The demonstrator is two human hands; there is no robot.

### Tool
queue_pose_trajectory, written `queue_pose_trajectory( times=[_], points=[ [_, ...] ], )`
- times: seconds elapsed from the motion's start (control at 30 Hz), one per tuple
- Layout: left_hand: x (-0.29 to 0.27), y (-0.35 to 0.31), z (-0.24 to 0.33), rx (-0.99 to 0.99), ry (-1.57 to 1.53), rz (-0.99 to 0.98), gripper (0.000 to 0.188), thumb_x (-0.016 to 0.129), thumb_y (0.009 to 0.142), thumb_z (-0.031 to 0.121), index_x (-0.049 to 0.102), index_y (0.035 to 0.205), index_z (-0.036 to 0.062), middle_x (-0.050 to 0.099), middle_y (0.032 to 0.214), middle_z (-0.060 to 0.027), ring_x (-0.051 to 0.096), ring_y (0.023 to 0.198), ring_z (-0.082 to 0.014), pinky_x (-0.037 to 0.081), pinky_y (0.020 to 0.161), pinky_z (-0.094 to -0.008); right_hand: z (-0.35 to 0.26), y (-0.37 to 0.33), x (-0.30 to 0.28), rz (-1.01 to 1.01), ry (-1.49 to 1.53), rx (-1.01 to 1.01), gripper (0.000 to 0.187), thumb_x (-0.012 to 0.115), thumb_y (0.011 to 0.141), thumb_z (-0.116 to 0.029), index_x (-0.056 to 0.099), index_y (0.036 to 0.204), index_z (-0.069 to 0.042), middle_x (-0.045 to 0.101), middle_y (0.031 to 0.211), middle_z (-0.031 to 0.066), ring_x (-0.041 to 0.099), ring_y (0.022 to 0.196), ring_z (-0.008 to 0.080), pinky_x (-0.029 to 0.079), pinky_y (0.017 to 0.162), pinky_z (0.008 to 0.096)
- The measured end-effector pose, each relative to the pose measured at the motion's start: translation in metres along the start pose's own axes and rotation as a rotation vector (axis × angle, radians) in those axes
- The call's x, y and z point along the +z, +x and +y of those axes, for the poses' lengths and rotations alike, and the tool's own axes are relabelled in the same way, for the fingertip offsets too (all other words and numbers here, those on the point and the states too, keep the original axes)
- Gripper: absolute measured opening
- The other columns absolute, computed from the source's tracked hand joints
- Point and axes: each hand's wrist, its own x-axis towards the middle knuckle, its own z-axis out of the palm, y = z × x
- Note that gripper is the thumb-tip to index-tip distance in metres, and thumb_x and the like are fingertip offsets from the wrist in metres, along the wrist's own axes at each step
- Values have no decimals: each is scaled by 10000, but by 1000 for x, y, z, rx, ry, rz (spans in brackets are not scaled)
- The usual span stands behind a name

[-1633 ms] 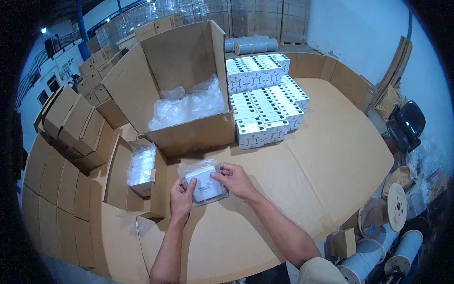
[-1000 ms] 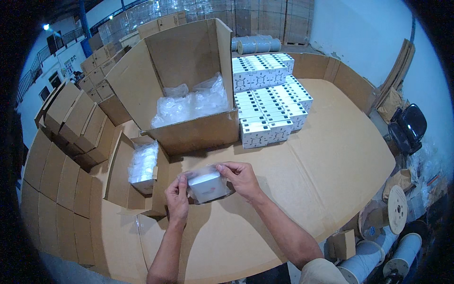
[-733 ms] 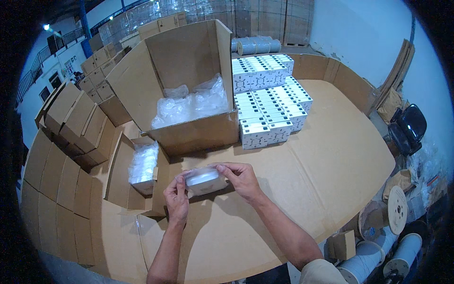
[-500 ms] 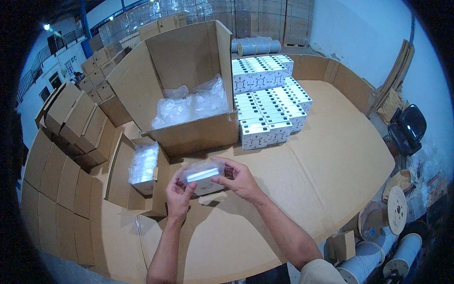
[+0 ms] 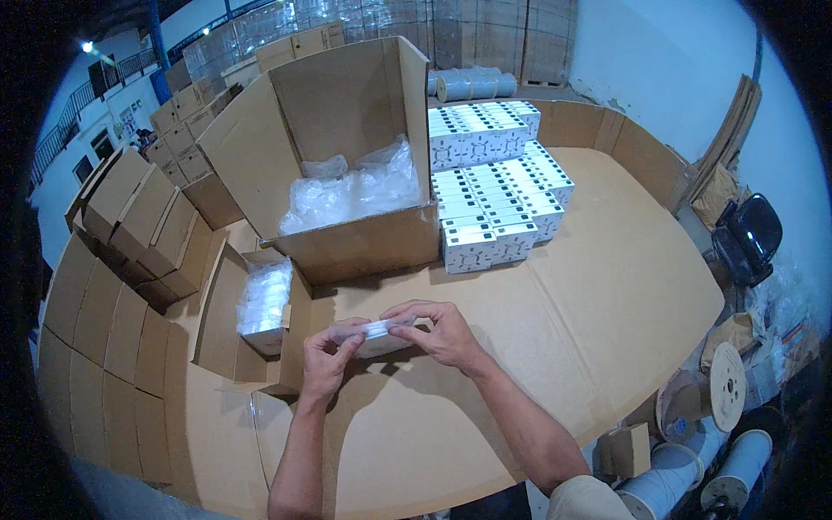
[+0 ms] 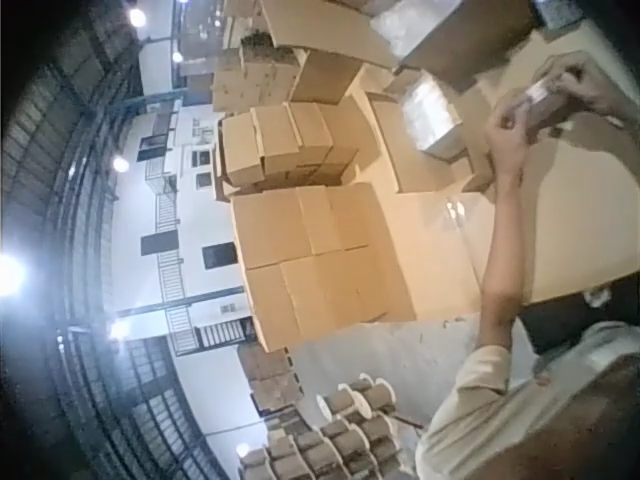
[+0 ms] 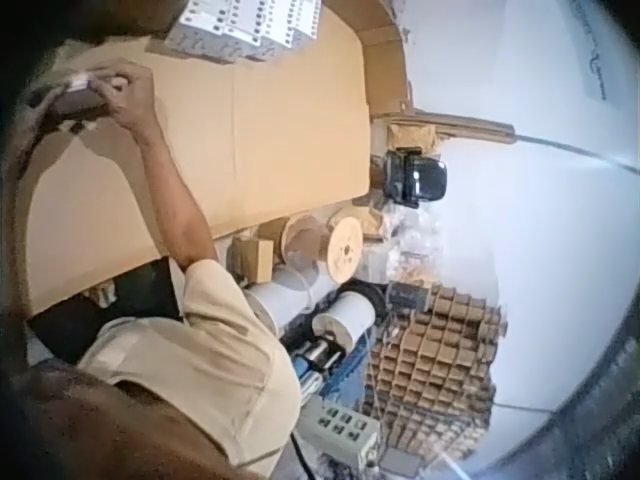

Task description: Packing small white boxes into plastic bags and placing them into a larger cardboard box.

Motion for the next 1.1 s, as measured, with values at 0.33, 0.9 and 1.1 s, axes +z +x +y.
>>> queue_pose_trajectory(
  times=[0.33,0.9,1.1],
  points=[
    [0,-1,-1,-46,33,190,164,801,904,113,677,857,17,733,1060,-101,611,858,-73,501,720,-229,0,2,3,87,117,-23,134,718,942,-47,608,870,-19,714,1154,182,675,1046,181,549,903,316],
    [10,5,-1,-35,-190,240,389,770,883,5,526,1185,23,580,1204,-95,608,1054,-144,532,916,-277,-7,-2,-9,-17,106,-218,221,723,896,-4,776,1102,-63,542,1443,158,571,1246,212,517,1021,326],
    [10,5,3,-21,-172,229,410,771,880,6,521,1205,18,564,1191,-89,607,1059,-134,544,867,-261,-11,-3,-4,-35,-16,71,193,752,894,-73,803,1077,-106,688,1238,101,644,1116,196,547,931,321]
  ],
)
